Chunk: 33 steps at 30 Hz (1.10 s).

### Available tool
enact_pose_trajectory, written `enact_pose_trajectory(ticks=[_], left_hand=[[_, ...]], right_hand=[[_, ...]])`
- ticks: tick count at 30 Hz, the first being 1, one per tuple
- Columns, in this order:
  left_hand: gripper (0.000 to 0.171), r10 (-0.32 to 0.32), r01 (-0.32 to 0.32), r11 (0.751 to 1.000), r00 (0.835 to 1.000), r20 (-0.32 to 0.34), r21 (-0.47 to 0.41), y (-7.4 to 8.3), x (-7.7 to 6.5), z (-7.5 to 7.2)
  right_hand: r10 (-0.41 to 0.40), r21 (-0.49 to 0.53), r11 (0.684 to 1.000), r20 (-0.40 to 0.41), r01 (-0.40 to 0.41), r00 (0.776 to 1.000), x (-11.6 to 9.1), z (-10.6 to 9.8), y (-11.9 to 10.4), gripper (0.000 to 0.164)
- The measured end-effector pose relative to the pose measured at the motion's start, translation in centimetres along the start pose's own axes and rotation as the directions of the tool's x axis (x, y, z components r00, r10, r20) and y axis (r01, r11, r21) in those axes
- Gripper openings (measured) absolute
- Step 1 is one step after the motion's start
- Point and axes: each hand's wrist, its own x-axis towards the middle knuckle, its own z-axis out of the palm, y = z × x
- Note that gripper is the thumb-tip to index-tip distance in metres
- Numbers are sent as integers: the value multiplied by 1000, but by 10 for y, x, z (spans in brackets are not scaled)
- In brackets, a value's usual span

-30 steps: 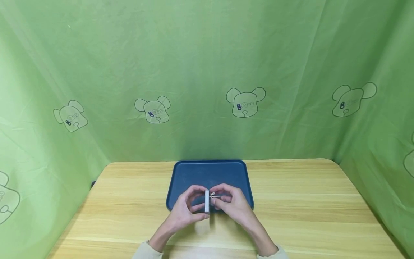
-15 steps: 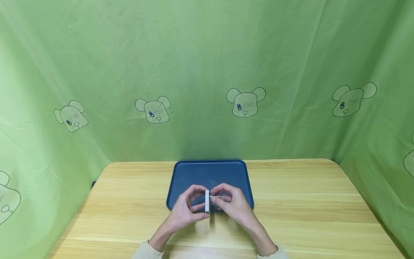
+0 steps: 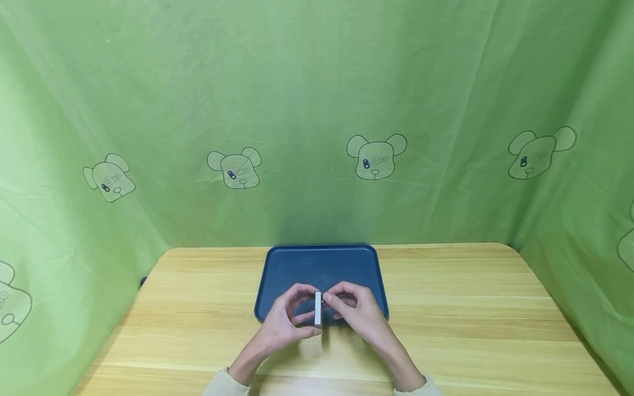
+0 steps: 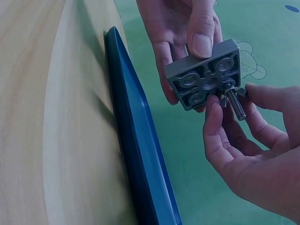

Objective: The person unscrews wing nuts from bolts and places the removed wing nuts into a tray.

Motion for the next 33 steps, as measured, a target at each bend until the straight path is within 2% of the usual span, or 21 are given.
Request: enact_pose_trajectory(ticks=[22, 30, 33], left_hand=[[71, 3, -3, 1000, 1000, -5, -12, 1, 0, 0], [70, 58, -58, 998, 998, 1, -5, -1, -1, 0], [70, 46, -46, 999, 999, -3, -2, 0, 0, 1]], right_hand=[[-10, 79, 997, 53, 5, 999, -3, 1, -2, 33], [-5, 78, 997, 53, 1, 999, -3, 1, -3, 34], [-17, 71, 997, 57, 13, 998, -3, 0, -2, 33]])
